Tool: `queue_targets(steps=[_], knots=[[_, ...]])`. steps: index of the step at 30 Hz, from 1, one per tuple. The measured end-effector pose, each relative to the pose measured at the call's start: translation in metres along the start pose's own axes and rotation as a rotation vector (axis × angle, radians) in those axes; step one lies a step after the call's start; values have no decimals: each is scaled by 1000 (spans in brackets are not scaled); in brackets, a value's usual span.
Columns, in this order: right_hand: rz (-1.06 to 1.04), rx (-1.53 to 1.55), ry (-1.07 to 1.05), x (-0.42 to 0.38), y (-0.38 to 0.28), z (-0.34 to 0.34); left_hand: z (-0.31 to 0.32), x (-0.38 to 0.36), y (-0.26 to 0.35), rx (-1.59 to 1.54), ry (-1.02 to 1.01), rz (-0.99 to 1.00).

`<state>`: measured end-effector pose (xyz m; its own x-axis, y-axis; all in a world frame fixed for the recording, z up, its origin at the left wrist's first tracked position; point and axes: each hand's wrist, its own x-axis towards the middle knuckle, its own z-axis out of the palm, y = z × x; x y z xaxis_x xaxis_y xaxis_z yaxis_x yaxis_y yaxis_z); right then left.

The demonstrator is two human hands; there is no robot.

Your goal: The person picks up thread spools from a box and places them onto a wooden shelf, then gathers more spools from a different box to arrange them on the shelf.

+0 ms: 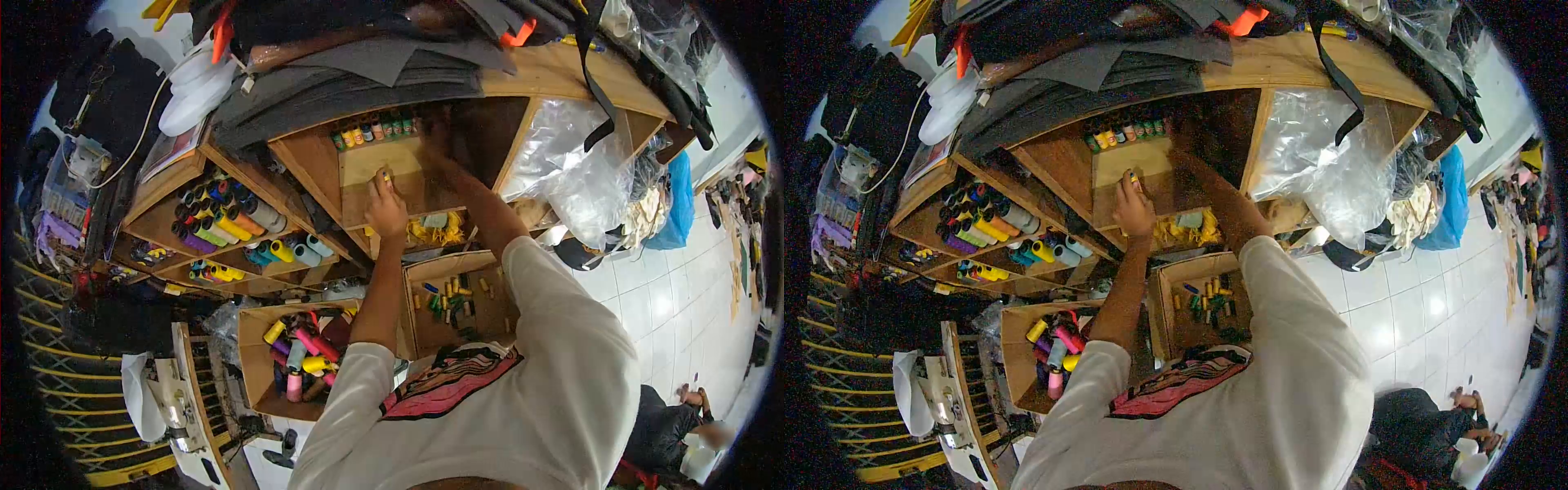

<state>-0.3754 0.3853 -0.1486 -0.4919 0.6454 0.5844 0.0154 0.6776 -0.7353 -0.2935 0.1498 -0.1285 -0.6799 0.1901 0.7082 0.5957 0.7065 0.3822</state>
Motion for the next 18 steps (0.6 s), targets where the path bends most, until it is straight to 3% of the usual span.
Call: queue_targets(steps=[3,5,6,8,9,11,13,15,18], knots=[[-192,-135,116,4,5,0,-8,3,4,-33,-222,-135],[-187,-212,79,7,8,2,-13,5,6,-29,-155,-84],[-88,-188,-27,12,50,22,-15,5,7,-28,-125,-60],[-6,-47,-134,11,49,16,-17,5,11,-23,-77,-57],[-24,72,-133,9,7,-12,-17,5,11,-21,-52,-54],[-82,75,-93,8,-12,-24,-12,7,8,8,78,35],[-162,-156,-13,7,29,3,-20,6,14,27,-56,-49],[-212,528,27,-14,31,12,-20,8,12,39,-95,-71],[26,1185,77,-2,-31,-5,-5,0,1,48,-62,-50]])
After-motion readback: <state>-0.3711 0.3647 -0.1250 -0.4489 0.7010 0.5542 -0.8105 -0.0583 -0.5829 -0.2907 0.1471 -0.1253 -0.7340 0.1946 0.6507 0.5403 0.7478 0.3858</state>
